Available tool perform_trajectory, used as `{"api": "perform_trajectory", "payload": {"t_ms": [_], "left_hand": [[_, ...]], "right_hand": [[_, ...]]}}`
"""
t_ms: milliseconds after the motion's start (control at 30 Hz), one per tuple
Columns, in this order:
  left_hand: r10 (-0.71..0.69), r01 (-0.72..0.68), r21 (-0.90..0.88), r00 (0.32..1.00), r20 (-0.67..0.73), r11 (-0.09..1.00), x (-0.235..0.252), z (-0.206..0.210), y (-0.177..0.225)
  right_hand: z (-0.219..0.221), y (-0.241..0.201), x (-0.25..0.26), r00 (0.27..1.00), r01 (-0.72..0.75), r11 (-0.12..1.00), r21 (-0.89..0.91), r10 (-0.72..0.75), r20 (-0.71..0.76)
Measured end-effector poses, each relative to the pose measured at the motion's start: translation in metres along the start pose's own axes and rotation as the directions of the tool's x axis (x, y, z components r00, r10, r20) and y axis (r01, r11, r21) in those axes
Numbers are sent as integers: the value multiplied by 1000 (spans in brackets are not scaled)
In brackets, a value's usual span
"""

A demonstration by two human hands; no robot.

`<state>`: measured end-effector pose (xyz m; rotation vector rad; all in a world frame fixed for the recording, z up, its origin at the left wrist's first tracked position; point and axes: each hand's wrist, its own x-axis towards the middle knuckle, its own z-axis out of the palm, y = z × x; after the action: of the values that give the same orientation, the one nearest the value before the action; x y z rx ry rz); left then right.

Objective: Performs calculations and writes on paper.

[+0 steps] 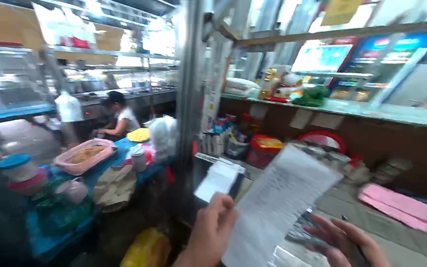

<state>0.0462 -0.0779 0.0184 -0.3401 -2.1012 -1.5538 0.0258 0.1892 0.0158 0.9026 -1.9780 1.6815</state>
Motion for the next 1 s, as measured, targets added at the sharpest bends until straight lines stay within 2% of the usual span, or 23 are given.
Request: {"api": "perform_trajectory", "payload": {"t_ms": [33,100,167,233,300,400,467,500,567,633,733,867,1000], "left_hand": [[7,-4,-61,998,60,998,-10,23,2],[-37,67,-179,985,170,982,-28,64,3],[-111,198,-294,952,286,935,-40,96,4],[-171,345,-364,885,432,865,-50,118,8],[-193,454,-350,793,577,820,-58,134,12],[-162,518,-282,655,738,808,-70,154,16],[-92,443,-250,619,780,861,-74,161,18],[-54,359,-223,622,781,906,-75,164,18],[57,99,-167,674,737,981,-75,168,13],[164,-92,-141,708,687,986,-74,174,7],[232,-166,-162,717,658,973,-70,177,4],[295,-265,-153,660,691,952,-58,181,0],[397,-573,-17,545,738,819,-12,195,-10]], "right_hand": [[-1,1,-1,991,-5,1000,6,6,-134],[-6,-1,-3,914,-35,999,-20,24,-404],[-24,-2,-6,828,-122,992,-18,92,-553],[-51,1,-11,800,-220,974,-63,142,-583],[-84,8,-15,804,-325,938,-119,208,-557],[-134,28,-19,815,-463,870,-170,343,-467],[-162,47,-19,827,-521,813,-261,403,-392],[-172,55,-17,831,-543,772,-331,435,-347],[-187,69,-11,821,-566,673,-476,514,-250],[-196,86,-11,838,-506,630,-589,520,-164],[-201,99,-19,874,-437,603,-668,461,-155],[-208,91,-29,913,-382,537,-752,345,-218],[-210,87,-30,922,-348,466,-814,328,-206]]}}
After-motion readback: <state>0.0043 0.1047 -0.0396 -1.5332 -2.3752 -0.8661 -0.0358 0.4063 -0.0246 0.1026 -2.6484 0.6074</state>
